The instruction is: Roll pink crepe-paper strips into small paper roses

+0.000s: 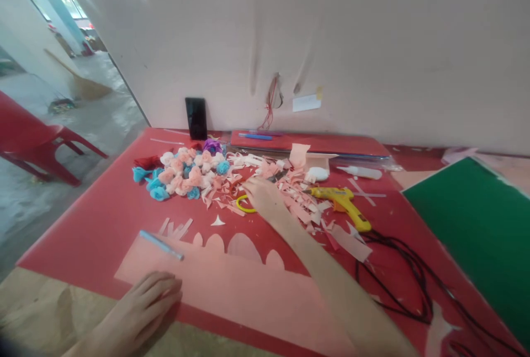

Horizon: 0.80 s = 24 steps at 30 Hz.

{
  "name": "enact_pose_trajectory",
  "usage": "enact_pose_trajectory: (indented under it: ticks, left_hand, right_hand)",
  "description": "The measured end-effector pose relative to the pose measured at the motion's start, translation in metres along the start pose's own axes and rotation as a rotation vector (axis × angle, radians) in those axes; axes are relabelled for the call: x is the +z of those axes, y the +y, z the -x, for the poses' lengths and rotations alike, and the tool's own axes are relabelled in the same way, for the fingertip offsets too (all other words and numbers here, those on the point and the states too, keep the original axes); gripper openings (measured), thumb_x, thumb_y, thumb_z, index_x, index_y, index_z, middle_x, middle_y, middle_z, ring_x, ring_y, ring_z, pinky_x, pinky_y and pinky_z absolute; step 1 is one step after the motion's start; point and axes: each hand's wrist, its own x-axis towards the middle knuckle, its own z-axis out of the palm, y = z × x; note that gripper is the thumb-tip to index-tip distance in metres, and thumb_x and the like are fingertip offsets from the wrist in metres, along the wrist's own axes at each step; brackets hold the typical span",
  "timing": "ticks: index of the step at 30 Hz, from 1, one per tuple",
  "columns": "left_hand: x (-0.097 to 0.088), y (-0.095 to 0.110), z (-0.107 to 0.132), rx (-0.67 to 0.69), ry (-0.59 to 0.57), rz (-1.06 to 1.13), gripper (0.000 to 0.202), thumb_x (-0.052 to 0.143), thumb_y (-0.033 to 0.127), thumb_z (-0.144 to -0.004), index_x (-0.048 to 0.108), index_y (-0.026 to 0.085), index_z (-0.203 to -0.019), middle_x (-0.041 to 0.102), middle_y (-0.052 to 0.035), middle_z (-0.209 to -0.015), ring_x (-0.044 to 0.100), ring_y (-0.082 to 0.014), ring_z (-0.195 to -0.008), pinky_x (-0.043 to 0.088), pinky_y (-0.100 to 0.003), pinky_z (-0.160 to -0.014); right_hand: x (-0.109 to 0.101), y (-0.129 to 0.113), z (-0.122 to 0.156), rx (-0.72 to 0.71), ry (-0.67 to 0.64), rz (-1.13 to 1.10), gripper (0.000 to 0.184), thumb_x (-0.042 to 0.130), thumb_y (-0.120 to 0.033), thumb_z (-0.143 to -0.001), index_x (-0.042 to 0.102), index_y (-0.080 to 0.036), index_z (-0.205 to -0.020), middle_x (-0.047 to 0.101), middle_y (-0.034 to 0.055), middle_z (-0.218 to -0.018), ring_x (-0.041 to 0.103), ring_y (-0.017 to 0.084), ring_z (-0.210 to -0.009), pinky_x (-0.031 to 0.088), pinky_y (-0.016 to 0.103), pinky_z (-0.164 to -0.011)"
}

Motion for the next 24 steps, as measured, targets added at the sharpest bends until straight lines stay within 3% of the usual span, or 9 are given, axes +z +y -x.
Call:
enact_pose_trajectory:
  ticks: [3,5,8,11,14,17,24]
  left_hand:
    - [-0.015,-0.008,-0.015,0.015,0.085,0.053,0.031,0.040,0.009,-0.085,0.061,0.020,-0.105,0.072,-0.0038,-0.095,0.063,-0.0155,-0.088,0.053,-0.027,-0.083]
    - [-0.030,-0.026,-0.033,0.048,0.221,0.020,0.026,0.043,0.013,-0.086,0.062,0.020,-0.102,0.073,-0.0032,-0.088,0.064,-0.0157,-0.086,0.052,-0.028,-0.082]
    - [-0.055,-0.077,-0.077,-0.153,0.237,-0.022,0.025,0.042,0.023,-0.088,0.065,0.020,-0.081,0.072,-0.0042,-0.081,0.063,-0.0175,-0.080,0.051,-0.032,-0.078]
    - [-0.070,-0.144,-0.137,-0.346,0.236,-0.059,0.025,0.043,0.028,-0.090,0.065,0.017,-0.083,0.068,-0.0077,-0.088,0.060,-0.0205,-0.090,0.048,-0.040,-0.087]
    - [-0.065,-0.205,-0.197,-0.528,0.165,-0.041,0.026,0.051,0.032,-0.089,0.057,0.015,-0.108,0.059,-0.0082,-0.111,0.059,-0.0194,-0.098,0.051,-0.041,-0.085]
    - [-0.048,-0.247,-0.237,-0.673,0.073,-0.005,0.031,0.052,0.032,-0.089,0.054,0.015,-0.114,0.057,-0.0082,-0.115,0.059,-0.0213,-0.099,0.052,-0.041,-0.083]
    - [-0.016,-0.294,-0.267,-0.851,-0.036,0.026,0.031,0.053,0.031,-0.089,0.053,0.015,-0.115,0.057,-0.0088,-0.116,0.059,-0.0209,-0.100,0.052,-0.041,-0.083]
  right_hand:
    - [0.003,0.018,-0.028,-0.052,-0.036,0.069,0.032,0.053,-0.032,-0.089,0.053,-0.016,-0.116,0.056,0.0085,-0.116,0.059,0.020,-0.099,0.051,0.041,-0.083]
    - [0.008,0.022,-0.035,-0.077,-0.055,0.110,0.032,0.053,-0.032,-0.089,0.053,-0.016,-0.116,0.056,0.0086,-0.117,0.058,0.020,-0.099,0.051,0.041,-0.083]
    - [0.014,0.022,-0.035,-0.085,-0.059,0.161,0.031,0.053,-0.032,-0.089,0.054,-0.016,-0.115,0.056,0.0087,-0.117,0.058,0.019,-0.099,0.051,0.040,-0.083]
    - [0.019,0.021,-0.033,-0.067,-0.048,0.196,0.030,0.053,-0.032,-0.089,0.054,-0.016,-0.115,0.056,0.0086,-0.117,0.058,0.019,-0.099,0.051,0.040,-0.083]
    - [0.024,0.020,-0.032,-0.042,-0.033,0.216,0.030,0.053,-0.032,-0.090,0.054,-0.016,-0.115,0.056,0.0088,-0.117,0.058,0.019,-0.099,0.051,0.040,-0.083]
    - [0.028,0.021,-0.032,-0.028,-0.018,0.226,0.030,0.052,-0.032,-0.090,0.054,-0.016,-0.115,0.056,0.0087,-0.117,0.058,0.019,-0.098,0.051,0.039,-0.083]
    - [0.034,0.027,-0.031,-0.041,-0.007,0.239,0.030,0.052,-0.032,-0.090,0.054,-0.016,-0.115,0.057,0.0084,-0.116,0.059,0.019,-0.097,0.051,0.039,-0.082]
